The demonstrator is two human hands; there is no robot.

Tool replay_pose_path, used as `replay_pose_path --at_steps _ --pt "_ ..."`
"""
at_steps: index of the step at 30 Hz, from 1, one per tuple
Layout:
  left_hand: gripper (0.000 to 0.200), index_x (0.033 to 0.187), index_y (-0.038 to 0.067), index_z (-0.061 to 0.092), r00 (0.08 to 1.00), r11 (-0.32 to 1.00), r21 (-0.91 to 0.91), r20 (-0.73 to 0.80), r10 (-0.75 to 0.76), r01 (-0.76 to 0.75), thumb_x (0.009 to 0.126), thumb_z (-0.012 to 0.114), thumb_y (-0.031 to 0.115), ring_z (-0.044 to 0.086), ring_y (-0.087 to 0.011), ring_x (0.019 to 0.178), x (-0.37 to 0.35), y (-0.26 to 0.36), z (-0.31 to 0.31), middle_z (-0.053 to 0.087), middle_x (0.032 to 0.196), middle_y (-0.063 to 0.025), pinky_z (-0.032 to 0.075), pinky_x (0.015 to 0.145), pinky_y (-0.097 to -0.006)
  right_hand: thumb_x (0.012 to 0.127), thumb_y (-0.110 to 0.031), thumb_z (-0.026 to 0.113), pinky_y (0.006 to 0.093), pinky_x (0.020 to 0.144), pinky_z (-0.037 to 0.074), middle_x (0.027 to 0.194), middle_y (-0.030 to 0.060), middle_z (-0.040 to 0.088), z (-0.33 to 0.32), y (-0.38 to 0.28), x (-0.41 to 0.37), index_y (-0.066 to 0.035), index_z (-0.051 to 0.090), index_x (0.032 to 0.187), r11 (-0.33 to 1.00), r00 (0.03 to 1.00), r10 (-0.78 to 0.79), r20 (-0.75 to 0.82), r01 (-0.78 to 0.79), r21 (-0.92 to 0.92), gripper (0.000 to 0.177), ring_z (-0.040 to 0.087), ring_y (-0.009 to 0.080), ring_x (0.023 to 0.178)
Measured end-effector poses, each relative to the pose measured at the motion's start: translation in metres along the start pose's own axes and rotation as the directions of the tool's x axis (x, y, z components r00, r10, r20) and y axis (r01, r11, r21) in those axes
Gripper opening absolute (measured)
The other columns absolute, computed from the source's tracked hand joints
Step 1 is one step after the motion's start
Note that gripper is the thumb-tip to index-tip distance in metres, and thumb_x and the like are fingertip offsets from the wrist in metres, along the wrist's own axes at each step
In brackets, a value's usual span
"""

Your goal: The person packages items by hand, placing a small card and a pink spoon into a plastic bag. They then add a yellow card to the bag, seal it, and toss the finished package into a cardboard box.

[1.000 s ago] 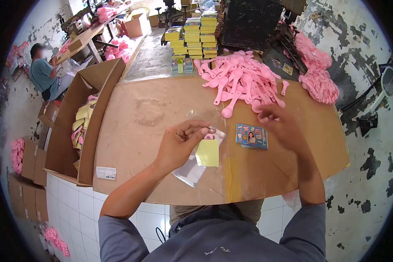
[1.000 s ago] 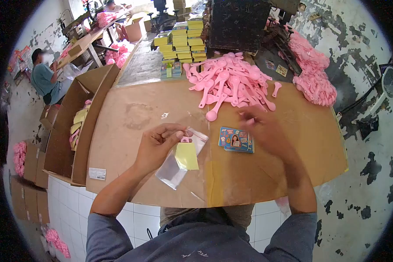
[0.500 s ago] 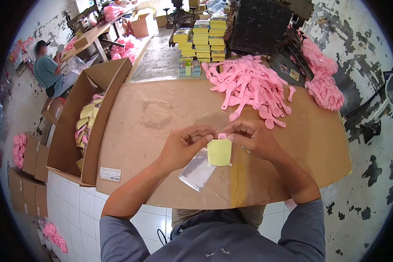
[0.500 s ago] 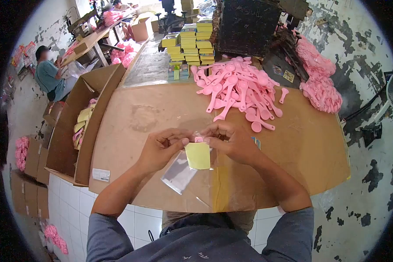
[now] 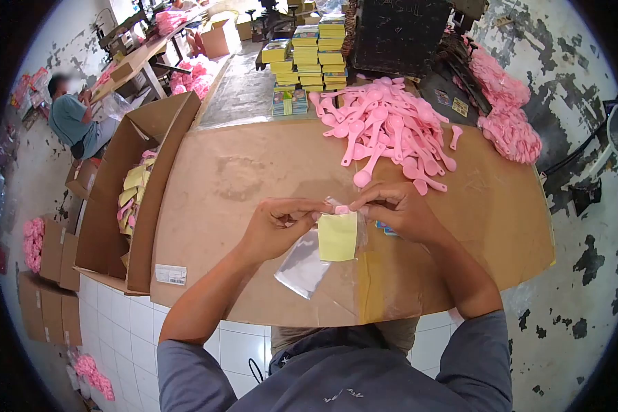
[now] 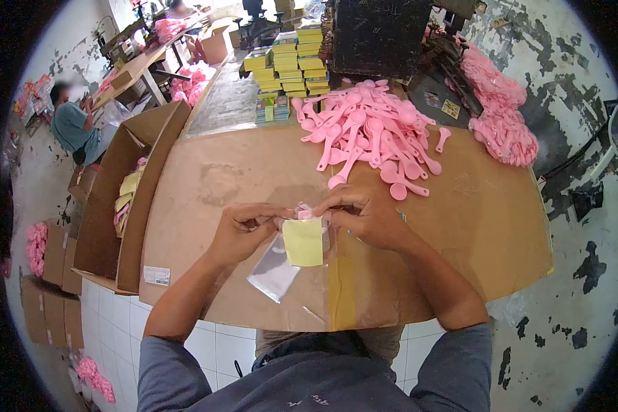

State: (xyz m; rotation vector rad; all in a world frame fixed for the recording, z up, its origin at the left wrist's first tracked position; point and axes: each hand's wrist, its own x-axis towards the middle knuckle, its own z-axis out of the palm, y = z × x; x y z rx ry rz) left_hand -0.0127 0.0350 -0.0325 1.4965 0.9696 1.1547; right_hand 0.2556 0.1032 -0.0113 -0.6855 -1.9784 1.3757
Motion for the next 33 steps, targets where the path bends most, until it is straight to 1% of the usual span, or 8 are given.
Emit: replay_pose_path --at_steps 13,22,27,28,30,31,32,33 --pt "0.021 0.118 -0.003 0.073 0.986 0.98 -0.119 -0.04 -0.163 0.157 0.099 0.069 0.005 0.071 -0.0141 0.096 0.005 -0.003 0.006 0.076 0.109 -0.0115 0.06 0.082 -0.0287 0.094 -0.007 0.073 0.0283 0.081 0.053 0.104 0.0078 0.071 0.005 0.01 0.0 0.004 0.068 0.118 0.992 0.999 0.046 0.005 -0.046 0.119 0.028 0.065 0.0111 0.091" --pt "0.031 0.128 -0.004 0.065 0.989 0.978 -0.207 -0.15 -0.019 -0.012 0.1 0.068 0.01 0.071 -0.0116 0.09 0.007 0.004 0.012 0.075 0.1 -0.0079 0.06 0.078 -0.0271 0.092 -0.004 0.074 0.0265 0.08 0.051 0.104 0.0045 0.067 0.008 0.003 -0.002 0.001 0.059 0.128 0.987 0.982 0.129 0.136 -0.14 0.078 0.04 0.064 0.0113 0.093" --pt "0.027 0.119 -0.002 0.065 0.982 0.976 -0.126 0.087 -0.168 0.178 0.098 0.072 0.013 0.069 -0.0109 0.092 0.005 0.002 -0.001 0.072 0.103 -0.0086 0.058 0.075 -0.0267 0.092 -0.007 0.072 0.0269 0.082 0.051 0.103 0.0046 0.067 0.006 -0.013 0.0 -0.001 0.062 0.126 0.969 0.992 0.107 0.07 -0.12 0.217 0.036 0.064 0.0113 0.095" --pt "0.026 0.116 -0.001 0.066 0.965 0.964 -0.115 0.139 -0.224 0.24 0.097 0.073 0.014 0.069 -0.011 0.093 0.006 0.002 -0.011 0.072 0.104 -0.009 0.058 0.074 -0.0269 0.092 -0.009 0.072 0.0277 0.083 0.051 0.103 0.0046 0.068 0.003 -0.013 0.002 -0.001 0.063 0.125 0.989 0.996 0.084 0.021 -0.086 0.12 0.035 0.065 0.0115 0.096" --pt "0.025 0.113 0.001 0.067 0.953 0.96 -0.009 -0.113 -0.28 0.281 0.099 0.071 0.021 0.068 -0.0118 0.096 0.009 0.013 -0.041 0.071 0.109 -0.0102 0.057 0.074 -0.0283 0.093 -0.015 0.071 0.0294 0.084 0.052 0.104 0.0045 0.068 -0.015 -0.011 0.0 -0.002 0.065 0.123 0.996 0.997 0.022 -0.073 -0.028 -0.08 0.033 0.065 0.012 0.096" --pt "0.026 0.114 0.002 0.067 0.921 0.995 -0.061 -0.377 -0.097 0.079 0.101 0.069 0.024 0.068 -0.0126 0.096 0.011 0.016 -0.052 0.071 0.108 -0.0097 0.057 0.075 -0.0291 0.093 -0.016 0.071 0.0302 0.084 0.052 0.105 0.0045 0.069 -0.024 -0.013 -0.005 -0.002 0.066 0.122 0.986 0.995 0.041 -0.087 -0.054 -0.155 0.032 0.065 0.0124 0.097" --pt "0.027 0.114 0.003 0.067 0.784 0.99 -0.053 -0.616 0.071 -0.132 0.102 0.066 0.027 0.069 -0.0134 0.095 0.014 0.02 -0.065 0.071 0.107 -0.0092 0.057 0.076 -0.0298 0.093 -0.018 0.071 0.031 0.085 0.052 0.106 0.0044 0.069 -0.035 -0.018 -0.011 -0.002 0.067 0.121 0.97 0.993 0.059 -0.104 -0.082 -0.229 0.032 0.065 0.0129 0.097" --pt "0.033 0.125 0.002 0.063 0.703 0.91 -0.203 -0.7 0.124 -0.363 0.107 0.058 0.029 0.068 -0.0182 0.11 0.021 0.029 -0.087 0.069 0.121 -0.0127 0.056 0.089 -0.0328 0.093 -0.02 0.07 0.0318 0.086 0.052 0.107 0.0044 0.07 -0.045 -0.02 -0.017 -0.003 0.068 0.12 0.947 0.989 0.076 -0.125 -0.111 -0.302 0.031 0.065 0.0133 0.097"
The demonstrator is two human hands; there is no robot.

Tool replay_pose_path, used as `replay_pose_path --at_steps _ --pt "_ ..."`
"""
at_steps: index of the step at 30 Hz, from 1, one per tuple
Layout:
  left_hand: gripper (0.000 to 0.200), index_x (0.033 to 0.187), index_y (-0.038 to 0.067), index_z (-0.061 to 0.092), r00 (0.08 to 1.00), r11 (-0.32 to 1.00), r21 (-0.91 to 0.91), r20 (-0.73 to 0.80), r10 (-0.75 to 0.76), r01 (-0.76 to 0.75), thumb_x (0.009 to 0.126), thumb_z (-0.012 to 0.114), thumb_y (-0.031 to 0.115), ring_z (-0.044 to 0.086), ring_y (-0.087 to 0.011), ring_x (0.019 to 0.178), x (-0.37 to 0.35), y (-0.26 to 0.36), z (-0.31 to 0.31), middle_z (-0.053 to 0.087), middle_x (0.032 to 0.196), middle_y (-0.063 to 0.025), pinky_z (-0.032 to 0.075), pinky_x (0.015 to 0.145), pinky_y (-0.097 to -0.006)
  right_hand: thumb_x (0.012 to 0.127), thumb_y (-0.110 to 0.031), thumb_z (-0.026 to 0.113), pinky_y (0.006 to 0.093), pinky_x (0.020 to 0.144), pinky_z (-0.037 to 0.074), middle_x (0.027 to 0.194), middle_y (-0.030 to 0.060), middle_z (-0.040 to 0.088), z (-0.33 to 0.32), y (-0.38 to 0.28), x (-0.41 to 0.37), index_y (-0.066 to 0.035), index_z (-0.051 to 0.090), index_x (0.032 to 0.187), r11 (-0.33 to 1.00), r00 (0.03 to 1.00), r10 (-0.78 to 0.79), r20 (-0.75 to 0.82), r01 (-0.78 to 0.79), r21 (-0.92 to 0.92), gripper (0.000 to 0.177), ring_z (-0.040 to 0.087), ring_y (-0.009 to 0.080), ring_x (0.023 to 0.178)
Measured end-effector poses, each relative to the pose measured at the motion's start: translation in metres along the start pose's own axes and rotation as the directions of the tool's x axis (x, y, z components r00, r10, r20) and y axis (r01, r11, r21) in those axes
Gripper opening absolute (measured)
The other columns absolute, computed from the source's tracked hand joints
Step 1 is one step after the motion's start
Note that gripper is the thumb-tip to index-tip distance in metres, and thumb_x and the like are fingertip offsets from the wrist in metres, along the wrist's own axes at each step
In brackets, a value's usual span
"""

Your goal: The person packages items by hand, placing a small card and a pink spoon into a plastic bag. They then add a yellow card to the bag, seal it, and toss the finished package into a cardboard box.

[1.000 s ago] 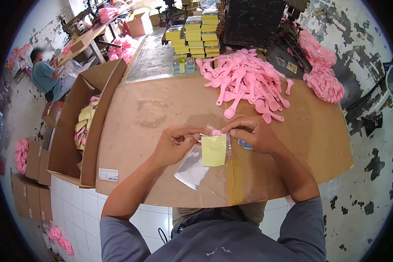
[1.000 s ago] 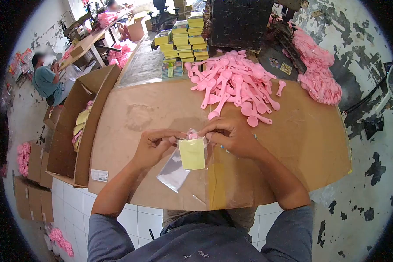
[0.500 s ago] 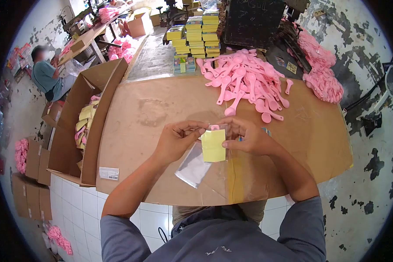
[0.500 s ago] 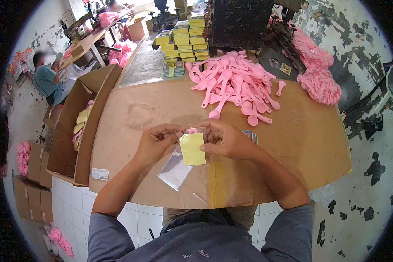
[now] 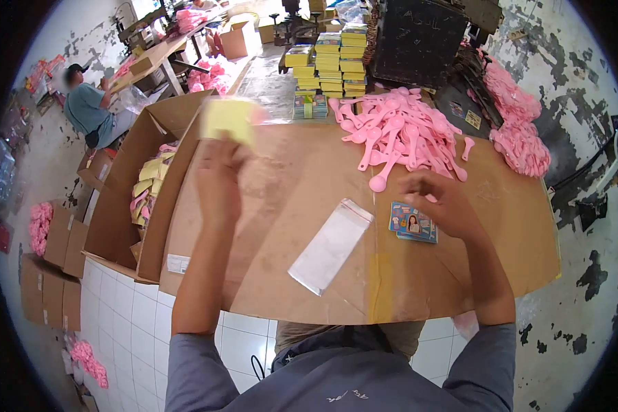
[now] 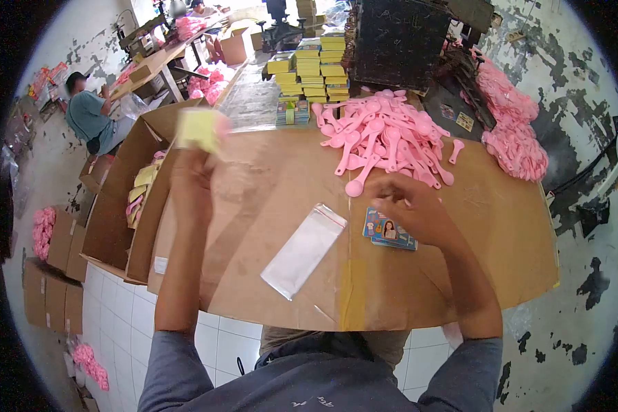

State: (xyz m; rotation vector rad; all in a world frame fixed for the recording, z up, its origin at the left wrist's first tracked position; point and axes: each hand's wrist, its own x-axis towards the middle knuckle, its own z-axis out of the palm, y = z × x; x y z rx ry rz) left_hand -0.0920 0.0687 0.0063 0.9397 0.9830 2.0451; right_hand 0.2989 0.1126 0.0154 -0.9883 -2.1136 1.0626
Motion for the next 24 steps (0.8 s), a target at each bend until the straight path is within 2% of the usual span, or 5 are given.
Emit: replay_pose_path --at_steps 2,4,9,15,24 --pt "0.048 0.144 -0.001 0.047 0.992 0.985 -0.138 -0.089 0.094 -0.106 0.11 0.048 0.032 0.051 -0.0267 0.141 0.011 0.021 -0.011 0.052 0.151 -0.0182 0.046 0.112 -0.0394 0.092 -0.019 0.072 0.0317 0.087 0.052 0.106 0.0051 0.069 -0.015 0.011 -0.008 -0.003 0.069 0.118 0.994 0.999 0.039 -0.014 -0.041 -0.097 0.031 0.066 0.0148 0.096" --pt "0.042 0.143 0.004 0.053 0.99 0.982 -0.129 -0.022 0.139 -0.14 0.109 0.05 0.029 0.061 -0.0235 0.128 0.013 0.004 -0.02 0.062 0.139 -0.0157 0.051 0.105 -0.0361 0.09 -0.018 0.074 0.0326 0.089 0.051 0.106 0.0063 0.068 -0.022 0.018 -0.014 -0.003 0.07 0.118 0.98 0.999 0.051 -0.008 -0.052 -0.195 0.032 0.065 0.0172 0.098" --pt "0.034 0.116 0.005 0.072 0.871 0.604 0.789 0.374 -0.32 -0.116 0.093 0.076 0.029 0.066 -0.0172 0.078 -0.034 -0.032 0.013 0.07 0.096 -0.005 0.053 0.069 -0.033 0.084 -0.02 0.08 0.0386 0.093 0.049 0.109 0.0099 0.065 -0.021 0.045 -0.026 -0.004 0.071 0.119 0.883 0.99 -0.135 0.049 0.142 -0.447 0.039 0.061 0.0256 0.109" --pt "0.032 0.101 0.004 0.072 0.721 0.441 0.8 0.577 -0.382 -0.407 0.083 0.085 0.027 0.063 -0.0156 0.072 -0.081 -0.045 0.037 0.068 0.086 -0.0057 0.052 0.066 -0.0312 0.083 -0.017 0.082 0.0404 0.094 0.048 0.108 0.0104 0.064 -0.023 0.051 -0.026 -0.005 0.072 0.117 0.875 0.984 -0.104 0.142 0.158 -0.457 0.037 0.06 0.0283 0.11" --pt "0.021 0.101 0.003 0.074 0.742 0.531 0.841 0.421 -0.522 -0.104 0.084 0.082 0.012 0.058 -0.0093 0.066 -0.078 -0.05 0.035 0.069 0.079 -0.0032 0.049 0.064 -0.0275 0.081 -0.01 0.082 0.0347 0.083 0.049 0.096 0.0071 0.066 -0.015 0.051 -0.026 -0.004 0.069 0.101 0.988 0.997 0.035 -0.067 -0.044 -0.147 0.024 0.062 0.0189 0.092"
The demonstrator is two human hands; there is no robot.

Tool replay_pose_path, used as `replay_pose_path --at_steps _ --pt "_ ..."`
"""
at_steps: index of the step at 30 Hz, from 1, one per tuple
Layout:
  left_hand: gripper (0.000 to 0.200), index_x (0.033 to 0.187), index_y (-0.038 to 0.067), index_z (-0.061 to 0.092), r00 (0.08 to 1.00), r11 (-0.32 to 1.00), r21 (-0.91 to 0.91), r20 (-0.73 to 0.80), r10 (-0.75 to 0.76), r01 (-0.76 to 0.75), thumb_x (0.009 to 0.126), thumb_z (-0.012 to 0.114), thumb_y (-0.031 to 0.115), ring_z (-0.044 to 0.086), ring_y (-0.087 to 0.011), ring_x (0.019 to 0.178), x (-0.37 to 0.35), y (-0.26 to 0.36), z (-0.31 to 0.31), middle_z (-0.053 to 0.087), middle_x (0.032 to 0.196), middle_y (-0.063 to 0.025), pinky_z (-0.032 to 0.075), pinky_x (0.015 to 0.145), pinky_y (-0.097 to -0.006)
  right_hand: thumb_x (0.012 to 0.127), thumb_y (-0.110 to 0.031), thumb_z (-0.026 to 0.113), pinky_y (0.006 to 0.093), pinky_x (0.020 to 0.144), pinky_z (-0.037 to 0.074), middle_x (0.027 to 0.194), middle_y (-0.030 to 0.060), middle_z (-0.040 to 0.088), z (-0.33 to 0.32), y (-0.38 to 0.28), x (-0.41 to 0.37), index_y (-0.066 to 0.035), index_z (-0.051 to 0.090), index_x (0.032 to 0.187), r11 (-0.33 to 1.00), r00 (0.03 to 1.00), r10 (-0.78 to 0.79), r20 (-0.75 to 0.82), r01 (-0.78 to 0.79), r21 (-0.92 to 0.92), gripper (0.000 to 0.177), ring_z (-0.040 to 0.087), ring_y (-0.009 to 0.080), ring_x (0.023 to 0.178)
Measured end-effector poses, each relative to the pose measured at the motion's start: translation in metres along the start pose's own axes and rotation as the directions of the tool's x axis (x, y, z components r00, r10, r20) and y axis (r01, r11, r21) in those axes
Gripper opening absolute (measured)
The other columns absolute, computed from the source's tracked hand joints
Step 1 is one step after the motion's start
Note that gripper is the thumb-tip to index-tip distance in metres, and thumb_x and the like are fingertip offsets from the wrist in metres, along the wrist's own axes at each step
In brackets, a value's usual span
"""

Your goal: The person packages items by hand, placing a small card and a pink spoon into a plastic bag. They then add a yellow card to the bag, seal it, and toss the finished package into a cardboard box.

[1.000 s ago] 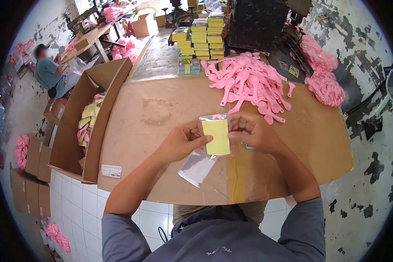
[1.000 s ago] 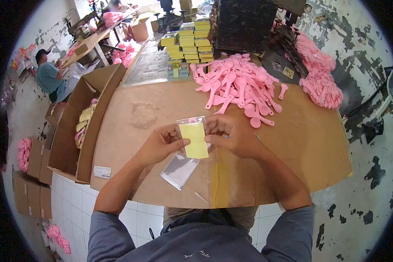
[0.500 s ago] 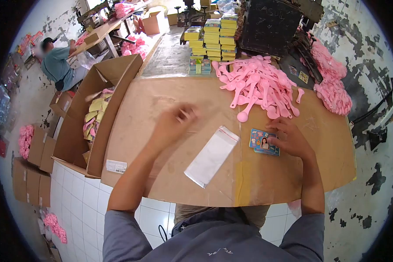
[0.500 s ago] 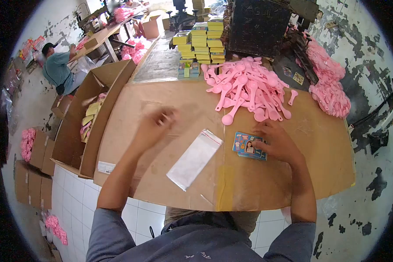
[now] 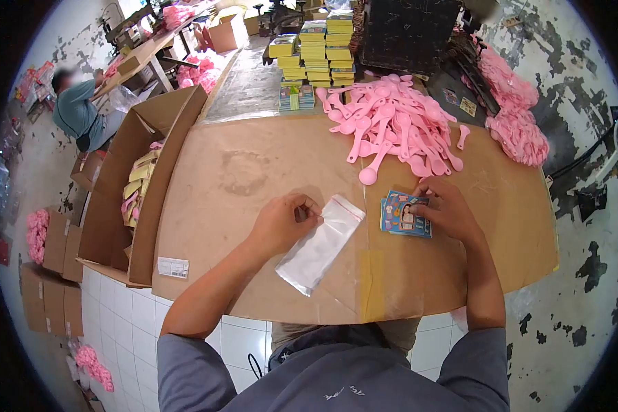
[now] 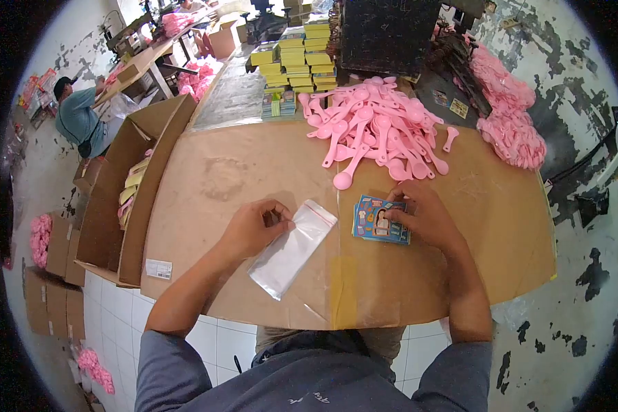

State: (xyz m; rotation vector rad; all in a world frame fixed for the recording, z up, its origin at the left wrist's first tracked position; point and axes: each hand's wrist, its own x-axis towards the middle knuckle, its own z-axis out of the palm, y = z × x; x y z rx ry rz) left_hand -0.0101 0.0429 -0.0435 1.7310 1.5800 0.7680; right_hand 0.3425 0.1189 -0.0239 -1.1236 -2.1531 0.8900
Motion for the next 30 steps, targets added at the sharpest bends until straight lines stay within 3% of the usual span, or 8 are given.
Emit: replay_pose_path --at_steps 3,6,9,12,15,18,20,30 --pt "0.017 0.098 0.002 0.075 0.994 0.997 -0.056 -0.092 0.051 -0.056 0.084 0.08 0.011 0.058 -0.0094 0.065 -0.001 -0.001 0.004 0.069 0.078 -0.0034 0.049 0.063 -0.0284 0.082 -0.009 0.082 0.032 0.085 0.048 0.097 0.004 0.066 0.002 -0.005 -0.001 -0.005 0.068 0.099 0.999 0.999 -0.015 -0.048 0.013 -0.037 0.022 0.06 0.0167 0.091" --pt "0.017 0.097 0.003 0.075 0.991 0.994 0.049 -0.09 0.103 -0.099 0.083 0.076 0.012 0.067 -0.0169 0.07 -0.002 -0.002 0.005 0.072 0.083 -0.0071 0.054 0.067 -0.0313 0.086 -0.007 0.077 0.0341 0.091 0.048 0.102 0.0053 0.069 0.008 -0.036 -0.001 -0.005 0.068 0.102 0.995 0.99 0.016 0.141 -0.03 0.099 0.019 0.063 0.0188 0.097" --pt "0.016 0.097 0.002 0.074 0.997 0.998 0.028 -0.053 0.049 -0.048 0.084 0.074 0.011 0.068 -0.0163 0.071 -0.002 0.001 0.003 0.072 0.084 -0.0077 0.054 0.068 -0.0308 0.089 -0.007 0.072 0.0366 0.096 0.048 0.109 0.0082 0.071 0.04 -0.046 0.005 -0.005 0.068 0.106 0.969 0.931 -0.225 0.287 0.183 0.164 0.017 0.066 0.0216 0.104" --pt "0.011 0.091 0.001 0.071 0.998 1.0 -0.031 -0.061 -0.001 -0.001 0.084 0.072 0.009 0.068 -0.0151 0.07 -0.002 0.003 -0.001 0.073 0.084 -0.0085 0.054 0.066 -0.0309 0.091 -0.011 0.071 0.0412 0.091 0.051 0.107 0.0133 0.07 0.065 -0.051 0.009 -0.005 0.066 0.108 0.885 0.852 -0.422 0.31 0.462 -0.064 0.019 0.066 0.0296 0.101" --pt "0.006 0.095 0.003 0.066 0.995 0.972 -0.236 -0.098 -0.031 0.007 0.09 0.067 0.006 0.065 -0.0132 0.069 -0.001 -0.004 -0.003 0.073 0.088 -0.008 0.054 0.066 -0.0297 0.091 -0.012 0.071 0.042 0.088 0.052 0.107 0.014 0.069 0.069 -0.05 0.013 -0.004 0.065 0.107 0.87 0.853 -0.43 0.296 0.479 -0.118 0.019 0.065 0.0314 0.099" --pt "0.012 0.105 0.004 0.062 0.995 0.698 -0.71 -0.085 0.049 -0.095 0.093 0.06 0.001 0.07 -0.0183 0.074 0.008 -0.011 -0.003 0.074 0.094 -0.0123 0.059 0.071 -0.0322 0.09 -0.011 0.071 0.0401 0.085 0.053 0.106 0.0141 0.068 0.056 -0.064 0.016 -0.002 0.065 0.111 0.974 0.919 -0.198 0.341 0.224 -0.04 0.024 0.065 0.0274 0.098" --pt "0.018 0.113 0.004 0.059 0.997 0.621 -0.781 -0.013 0.074 -0.056 0.096 0.058 -0.001 0.072 -0.0202 0.078 0.005 -0.006 -0.008 0.074 0.095 -0.0144 0.06 0.074 -0.033 0.089 -0.009 0.072 0.0377 0.083 0.053 0.104 0.014 0.068 0.051 -0.058 0.024 -0.001 0.065 0.114 0.986 0.956 -0.142 0.255 0.159 -0.047 0.027 0.066 0.0251 0.095" --pt "0.038 0.13 0.002 0.053 0.994 0.664 -0.748 0.063 0.088 -0.011 0.097 0.071 0.004 0.074 -0.0146 0.086 -0.007 0.019 -0.008 0.077 0.096 -0.0139 0.058 0.072 -0.0272 0.093 -0.003 0.069 0.0298 0.089 0.053 0.114 0.0075 0.07 0.048 -0.068 0.035 -0.002 0.064 0.126 0.886 0.99 -0.065 -0.122 0.114 0.449 0.034 0.063 0.0107 0.104"
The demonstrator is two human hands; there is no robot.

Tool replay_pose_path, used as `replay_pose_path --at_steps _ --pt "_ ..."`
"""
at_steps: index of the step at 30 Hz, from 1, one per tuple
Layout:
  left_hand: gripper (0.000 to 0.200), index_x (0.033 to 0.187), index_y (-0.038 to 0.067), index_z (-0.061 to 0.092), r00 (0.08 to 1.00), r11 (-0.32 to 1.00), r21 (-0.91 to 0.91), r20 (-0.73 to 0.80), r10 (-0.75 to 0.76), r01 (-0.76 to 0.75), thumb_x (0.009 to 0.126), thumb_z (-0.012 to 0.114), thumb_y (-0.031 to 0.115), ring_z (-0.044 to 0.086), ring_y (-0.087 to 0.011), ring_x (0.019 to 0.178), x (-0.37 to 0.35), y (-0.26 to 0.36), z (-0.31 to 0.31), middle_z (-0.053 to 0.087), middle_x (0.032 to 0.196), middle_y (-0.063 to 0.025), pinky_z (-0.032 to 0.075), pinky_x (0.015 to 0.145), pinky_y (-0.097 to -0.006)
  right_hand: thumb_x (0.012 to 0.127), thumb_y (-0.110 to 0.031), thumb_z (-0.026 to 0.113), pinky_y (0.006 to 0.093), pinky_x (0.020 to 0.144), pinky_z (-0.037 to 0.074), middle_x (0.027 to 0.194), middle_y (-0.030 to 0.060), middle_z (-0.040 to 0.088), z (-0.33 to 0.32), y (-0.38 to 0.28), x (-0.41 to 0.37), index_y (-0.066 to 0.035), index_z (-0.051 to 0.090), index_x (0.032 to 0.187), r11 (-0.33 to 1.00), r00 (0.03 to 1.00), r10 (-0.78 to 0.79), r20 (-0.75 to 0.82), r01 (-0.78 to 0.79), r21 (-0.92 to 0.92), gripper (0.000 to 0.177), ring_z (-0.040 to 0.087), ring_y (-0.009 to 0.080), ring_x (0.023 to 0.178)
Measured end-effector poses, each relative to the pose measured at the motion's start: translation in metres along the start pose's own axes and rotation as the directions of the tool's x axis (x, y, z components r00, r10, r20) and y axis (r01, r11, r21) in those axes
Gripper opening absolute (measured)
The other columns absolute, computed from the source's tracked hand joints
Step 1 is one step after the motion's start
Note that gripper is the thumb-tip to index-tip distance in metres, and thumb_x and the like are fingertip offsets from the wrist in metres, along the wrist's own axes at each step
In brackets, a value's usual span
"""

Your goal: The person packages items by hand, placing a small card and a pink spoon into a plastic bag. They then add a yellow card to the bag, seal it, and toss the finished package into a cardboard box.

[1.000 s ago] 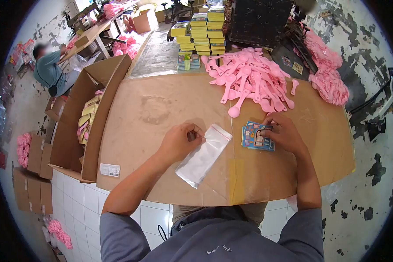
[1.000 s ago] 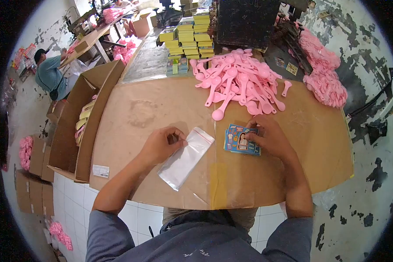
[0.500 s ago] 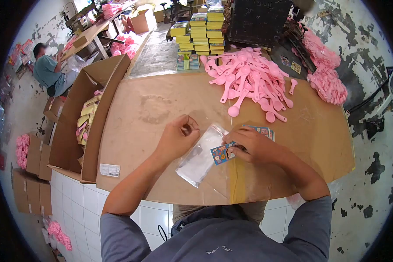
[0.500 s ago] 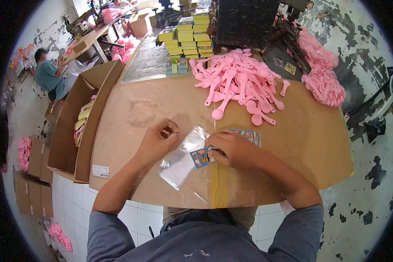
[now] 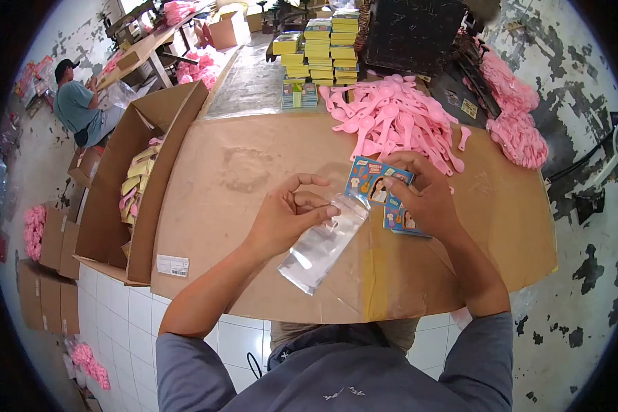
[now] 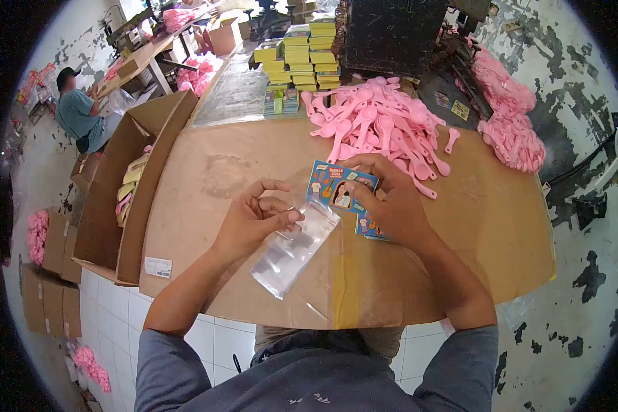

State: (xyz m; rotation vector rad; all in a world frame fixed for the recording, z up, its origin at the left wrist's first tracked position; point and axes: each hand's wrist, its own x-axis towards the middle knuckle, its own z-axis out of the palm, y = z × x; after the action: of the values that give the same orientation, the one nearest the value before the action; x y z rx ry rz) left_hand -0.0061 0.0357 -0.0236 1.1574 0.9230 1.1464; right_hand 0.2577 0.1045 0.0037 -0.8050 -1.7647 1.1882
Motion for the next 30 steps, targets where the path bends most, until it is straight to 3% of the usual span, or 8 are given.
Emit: replay_pose_path --at_steps 3,6,9,15,18,24,28,30 --pt "0.044 0.137 0.001 0.051 1.0 0.999 0.052 0.014 0.004 -0.005 0.097 0.07 0.004 0.074 -0.0146 0.087 -0.001 -0.001 0.003 0.077 0.097 -0.0129 0.057 0.074 -0.0266 0.093 -0.003 0.068 0.0304 0.088 0.052 0.114 0.0089 0.07 -0.001 0.003 0.0 -0.002 0.065 0.127 0.996 0.996 -0.084 0.029 0.085 -0.015 0.034 0.063 0.012 0.106" --pt "0.048 0.14 0.001 0.051 1.0 0.998 0.063 0.0 -0.006 0.006 0.097 0.071 0.004 0.073 -0.0128 0.088 -0.002 -0.005 0.007 0.078 0.097 -0.0118 0.056 0.075 -0.0252 0.092 -0.003 0.068 0.0307 0.087 0.052 0.111 0.0096 0.069 -0.011 -0.001 0.0 -0.002 0.066 0.127 0.887 0.951 -0.19 0.242 0.272 -0.374 0.035 0.064 0.0139 0.104" --pt "0.049 0.142 0.003 0.052 0.995 0.975 0.207 0.081 0.063 -0.079 0.096 0.071 0.004 0.072 -0.0099 0.088 -0.005 -0.007 0.009 0.078 0.099 -0.0107 0.054 0.074 -0.0247 0.091 -0.003 0.069 0.031 0.085 0.052 0.105 0.0097 0.069 0.0 -0.01 -0.003 -0.002 0.068 0.124 0.881 0.931 -0.087 0.354 0.238 -0.409 0.033 0.065 0.0155 0.098" --pt "0.048 0.141 0.001 0.053 0.997 0.946 0.316 0.033 0.067 -0.073 0.096 0.071 0.001 0.07 -0.0094 0.088 -0.007 -0.005 0.012 0.077 0.101 -0.011 0.055 0.072 -0.0233 0.092 -0.006 0.071 0.0296 0.079 0.051 0.099 0.0083 0.068 0.019 0.011 -0.01 -0.002 0.07 0.12 0.997 1.0 0.016 -0.001 -0.016 -0.073 0.029 0.064 0.0158 0.085" --pt "0.047 0.14 0.001 0.053 0.996 0.975 0.206 -0.004 0.088 -0.085 0.097 0.069 0.0 0.07 -0.0086 0.085 -0.005 -0.007 0.01 0.077 0.1 -0.0102 0.054 0.071 -0.0222 0.093 -0.01 0.071 0.0292 0.078 0.051 0.103 0.0091 0.068 0.011 0.009 -0.016 -0.002 0.07 0.117 0.971 0.993 0.041 0.111 -0.013 -0.239 0.025 0.064 0.0155 0.089" --pt "0.038 0.136 0.0 0.057 0.996 0.967 0.238 0.029 0.088 -0.092 0.1 0.067 0.004 0.068 -0.0061 0.081 -0.005 -0.011 0.011 0.077 0.099 -0.0092 0.052 0.065 -0.0205 0.091 -0.011 0.071 0.0366 0.086 0.052 0.116 0.0113 0.066 0.0 0.013 -0.013 -0.003 0.071 0.11 0.859 0.883 -0.204 0.423 0.368 -0.355 0.021 0.064 0.0248 0.102" --pt "0.034 0.133 -0.001 0.059 0.997 0.985 0.162 -0.046 0.058 -0.05 0.102 0.066 0.009 0.066 -0.0041 0.077 -0.001 -0.012 0.008 0.076 0.098 -0.0073 0.05 0.062 -0.0199 0.084 -0.004 0.063 0.043 0.092 0.05 0.107 0.0158 0.066 -0.07 0.03 -0.001 -0.002 0.069 0.102 0.486 0.987 -0.158 0.007 0.084 -0.87 0.018 0.062 0.034 0.103" --pt "0.033 0.133 -0.002 0.059 0.997 0.988 0.155 -0.072 -0.008 0.019 0.103 0.065 0.009 0.063 -0.0025 0.074 -0.002 -0.008 0.007 0.075 0.093 -0.0049 0.049 0.062 -0.0203 0.081 -0.002 0.063 0.0452 0.091 0.05 0.104 0.0174 0.065 -0.095 0.037 -0.008 -0.002 0.067 0.102 0.416 0.996 0.05 -0.076 -0.09 -0.905 0.021 0.061 0.0383 0.103"
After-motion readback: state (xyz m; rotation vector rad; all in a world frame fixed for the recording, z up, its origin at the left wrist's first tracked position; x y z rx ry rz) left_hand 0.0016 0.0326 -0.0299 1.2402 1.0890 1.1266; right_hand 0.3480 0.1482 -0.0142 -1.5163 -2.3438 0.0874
